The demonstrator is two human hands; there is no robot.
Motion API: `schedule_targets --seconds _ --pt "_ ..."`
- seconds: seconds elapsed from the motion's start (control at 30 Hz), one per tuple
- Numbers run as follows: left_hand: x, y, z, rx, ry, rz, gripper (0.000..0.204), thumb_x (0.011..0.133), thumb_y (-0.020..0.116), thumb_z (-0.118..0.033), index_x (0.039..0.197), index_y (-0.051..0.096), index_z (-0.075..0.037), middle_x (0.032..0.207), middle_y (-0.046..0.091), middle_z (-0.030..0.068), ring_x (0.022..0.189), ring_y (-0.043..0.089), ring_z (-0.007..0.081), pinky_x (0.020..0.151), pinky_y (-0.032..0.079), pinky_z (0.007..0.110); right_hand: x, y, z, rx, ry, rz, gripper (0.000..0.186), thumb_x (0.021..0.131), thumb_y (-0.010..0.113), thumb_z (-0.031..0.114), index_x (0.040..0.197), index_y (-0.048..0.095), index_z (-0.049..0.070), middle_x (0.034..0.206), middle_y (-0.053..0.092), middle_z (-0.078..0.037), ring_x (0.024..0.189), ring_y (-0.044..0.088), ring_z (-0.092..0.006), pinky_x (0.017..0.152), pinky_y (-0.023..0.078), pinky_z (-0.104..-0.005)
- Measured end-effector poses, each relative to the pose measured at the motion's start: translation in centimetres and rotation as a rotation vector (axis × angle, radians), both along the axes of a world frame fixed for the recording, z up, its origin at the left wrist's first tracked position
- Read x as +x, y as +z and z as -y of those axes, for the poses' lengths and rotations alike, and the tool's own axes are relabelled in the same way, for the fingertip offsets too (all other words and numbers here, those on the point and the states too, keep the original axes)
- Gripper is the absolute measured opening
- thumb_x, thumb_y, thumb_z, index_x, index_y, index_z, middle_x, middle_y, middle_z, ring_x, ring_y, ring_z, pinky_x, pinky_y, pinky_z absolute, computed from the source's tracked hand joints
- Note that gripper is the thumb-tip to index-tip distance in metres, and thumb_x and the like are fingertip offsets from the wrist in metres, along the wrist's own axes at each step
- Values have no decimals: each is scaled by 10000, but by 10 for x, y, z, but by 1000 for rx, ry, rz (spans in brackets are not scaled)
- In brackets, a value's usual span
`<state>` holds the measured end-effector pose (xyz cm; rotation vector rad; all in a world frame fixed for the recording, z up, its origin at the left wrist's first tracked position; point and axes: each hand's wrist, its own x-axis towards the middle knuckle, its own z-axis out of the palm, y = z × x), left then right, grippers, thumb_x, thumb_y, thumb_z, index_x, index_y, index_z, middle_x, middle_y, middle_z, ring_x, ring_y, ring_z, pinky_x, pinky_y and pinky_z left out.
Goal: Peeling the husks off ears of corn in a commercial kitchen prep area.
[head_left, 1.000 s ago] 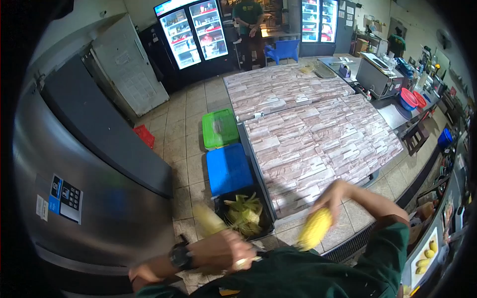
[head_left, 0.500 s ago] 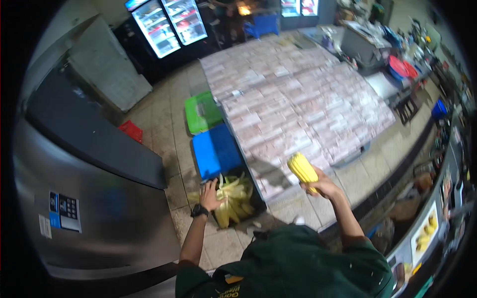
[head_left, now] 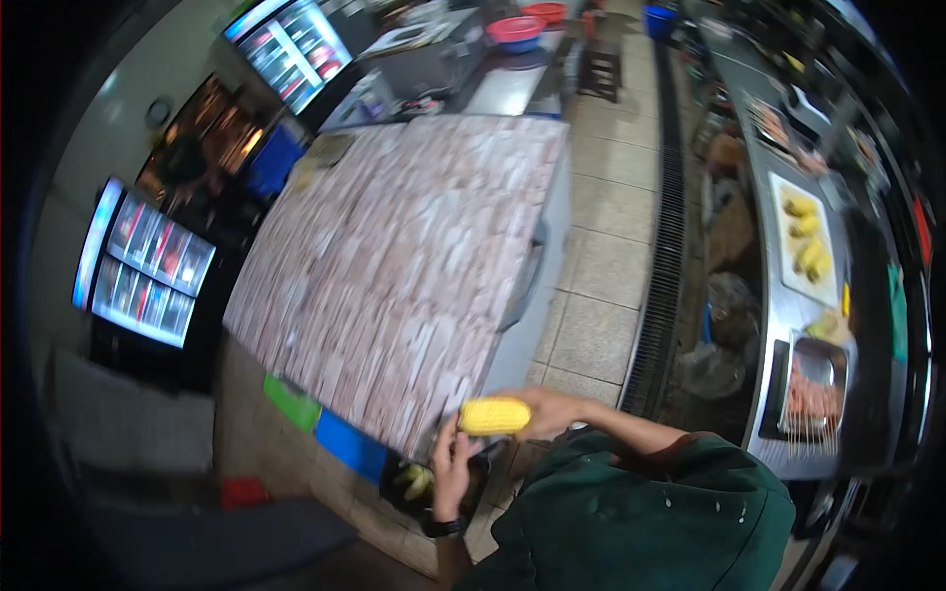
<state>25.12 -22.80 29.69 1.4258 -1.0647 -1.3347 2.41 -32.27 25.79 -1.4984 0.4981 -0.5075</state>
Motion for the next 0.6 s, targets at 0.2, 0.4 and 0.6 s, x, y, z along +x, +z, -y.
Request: schedule_targets --seconds 0.2,0.4,0.6 --pt "-91 -29 67 -38 33 215 366 1000 529 -197 1232 597 77 1159 645 138 1015 619 200 839 534 303 -72 -12 -20 144 -261 -6 707 764 708 116 1401 406 57 1272 581 -120 1152 566 -207 956 470 -342" --pt "-163 -40 161 -115 -218 200 248 965 604 -133 1060 661 89 933 700 98 825 648 116 740 520 254 -153 -3 9 118 -578 -125 726 786 750 215 1409 403 73 1215 626 -160 1112 615 -259 959 474 -359" --pt "-268 -74 260 21 -261 -35 255 970 614 -238 986 645 15 822 648 38 738 644 120 641 498 223 -217 -26 17 -5 -1147 3 700 847 726 305 1411 396 53 1123 646 -125 996 643 -223 860 518 -339"
